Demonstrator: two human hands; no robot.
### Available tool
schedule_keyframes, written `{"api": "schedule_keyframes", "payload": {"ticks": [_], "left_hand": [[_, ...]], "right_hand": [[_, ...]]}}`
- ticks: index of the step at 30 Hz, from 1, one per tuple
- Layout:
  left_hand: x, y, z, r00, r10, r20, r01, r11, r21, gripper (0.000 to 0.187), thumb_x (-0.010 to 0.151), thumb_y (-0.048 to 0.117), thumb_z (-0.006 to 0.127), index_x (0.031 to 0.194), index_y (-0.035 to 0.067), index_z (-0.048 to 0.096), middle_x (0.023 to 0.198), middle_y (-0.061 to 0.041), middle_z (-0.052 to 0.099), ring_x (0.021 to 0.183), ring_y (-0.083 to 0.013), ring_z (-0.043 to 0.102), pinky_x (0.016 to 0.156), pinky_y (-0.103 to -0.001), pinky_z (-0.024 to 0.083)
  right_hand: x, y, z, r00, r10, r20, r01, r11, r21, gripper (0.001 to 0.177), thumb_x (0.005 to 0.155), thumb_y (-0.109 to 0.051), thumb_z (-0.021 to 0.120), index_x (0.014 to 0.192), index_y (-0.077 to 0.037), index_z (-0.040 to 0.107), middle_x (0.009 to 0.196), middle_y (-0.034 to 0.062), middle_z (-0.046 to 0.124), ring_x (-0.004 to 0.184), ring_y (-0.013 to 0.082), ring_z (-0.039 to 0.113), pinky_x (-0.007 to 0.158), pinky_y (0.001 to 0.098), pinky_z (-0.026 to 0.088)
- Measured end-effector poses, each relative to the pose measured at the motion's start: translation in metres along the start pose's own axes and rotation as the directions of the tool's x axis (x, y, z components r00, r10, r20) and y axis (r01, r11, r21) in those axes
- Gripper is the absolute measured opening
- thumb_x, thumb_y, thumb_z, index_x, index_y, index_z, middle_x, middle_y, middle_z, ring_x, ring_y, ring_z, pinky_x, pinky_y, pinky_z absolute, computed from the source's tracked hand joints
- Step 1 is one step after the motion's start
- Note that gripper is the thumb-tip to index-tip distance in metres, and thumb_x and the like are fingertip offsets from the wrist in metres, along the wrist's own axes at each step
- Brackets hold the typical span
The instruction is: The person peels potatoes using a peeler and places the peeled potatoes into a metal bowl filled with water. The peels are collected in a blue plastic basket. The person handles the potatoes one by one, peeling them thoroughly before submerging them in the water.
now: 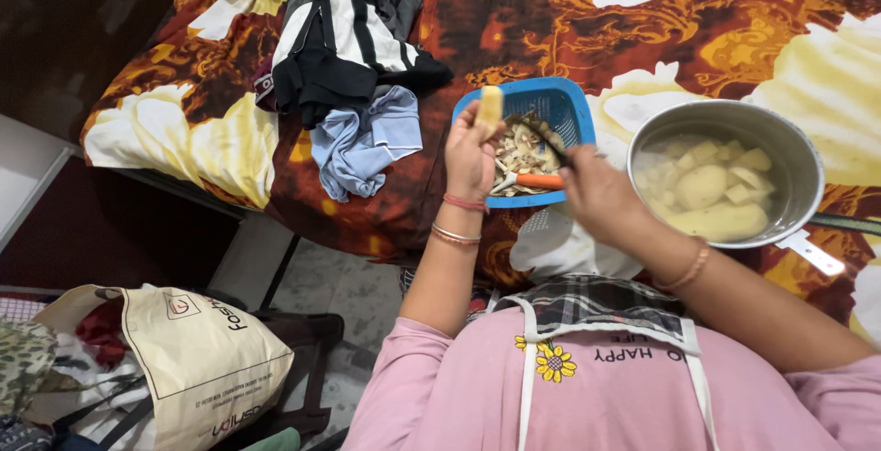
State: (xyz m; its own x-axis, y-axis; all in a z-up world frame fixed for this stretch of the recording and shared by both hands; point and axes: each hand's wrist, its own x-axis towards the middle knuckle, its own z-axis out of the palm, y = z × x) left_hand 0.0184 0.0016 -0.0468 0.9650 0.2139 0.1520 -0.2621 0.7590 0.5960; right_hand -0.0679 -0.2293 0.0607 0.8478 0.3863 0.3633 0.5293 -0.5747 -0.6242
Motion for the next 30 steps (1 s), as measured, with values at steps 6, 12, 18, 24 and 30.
{"api": "schedule_keyframes", "payload": {"ticks": [6,12,18,24,30], "left_hand": [[-0.036,-0.004,0.067,0.952,-0.254,0.173,0.209,0.947,0.244,0.034,0.102,0.002,0.061,0.135,-0.001,0.054,0.123,-0.011,0.064,0.099,-0.0188,0.067,0.088,-0.031,0.058],[-0.069,-0.044,0.14,0.837,-0.402,0.371,0.282,0.898,0.337,0.037,0.098,0.011,0.072,0.131,-0.002,0.062,0.117,-0.009,0.07,0.1,-0.0125,0.069,0.091,-0.029,0.059],[-0.085,-0.097,0.183,0.665,-0.568,0.485,0.391,0.818,0.422,0.038,0.098,0.016,0.075,0.13,-0.001,0.063,0.116,-0.006,0.07,0.098,-0.0105,0.067,0.088,-0.027,0.057],[-0.08,-0.143,0.196,0.674,-0.652,0.346,0.54,0.755,0.372,0.032,0.099,0.014,0.068,0.128,0.0,0.064,0.115,-0.005,0.068,0.097,-0.0121,0.069,0.087,-0.028,0.059],[-0.066,-0.181,0.178,0.686,-0.692,0.226,0.582,0.708,0.401,0.023,0.1,0.008,0.061,0.122,0.002,0.065,0.108,-0.007,0.069,0.091,-0.0166,0.07,0.083,-0.03,0.062]], "right_hand": [[0.004,0.023,-0.086,0.997,0.032,-0.076,-0.037,0.997,-0.063,0.024,0.106,-0.017,0.056,0.126,-0.005,0.063,0.1,0.0216,0.07,0.095,0.0415,0.068,0.081,0.0478,0.052],[-0.03,0.052,-0.134,0.991,-0.129,-0.032,0.117,0.959,-0.258,0.059,0.09,-0.039,0.068,0.132,0.002,0.057,0.107,0.0236,0.067,0.097,0.0424,0.066,0.082,0.048,0.052],[-0.065,0.097,-0.154,0.995,-0.094,-0.019,0.088,0.972,-0.216,0.061,0.087,-0.045,0.07,0.124,0.003,0.057,0.1,0.0233,0.066,0.092,0.0416,0.066,0.078,0.0468,0.052],[-0.081,0.124,-0.179,0.994,0.105,-0.009,-0.106,0.992,-0.066,0.04,0.092,-0.04,0.064,0.104,-0.002,0.067,0.083,0.0181,0.069,0.075,0.036,0.068,0.068,0.0429,0.051],[-0.071,0.134,-0.183,0.974,0.225,0.021,-0.214,0.951,-0.223,0.044,0.093,-0.048,0.061,0.091,-0.006,0.074,0.072,0.0192,0.068,0.069,0.0384,0.066,0.063,0.0458,0.05]]}}
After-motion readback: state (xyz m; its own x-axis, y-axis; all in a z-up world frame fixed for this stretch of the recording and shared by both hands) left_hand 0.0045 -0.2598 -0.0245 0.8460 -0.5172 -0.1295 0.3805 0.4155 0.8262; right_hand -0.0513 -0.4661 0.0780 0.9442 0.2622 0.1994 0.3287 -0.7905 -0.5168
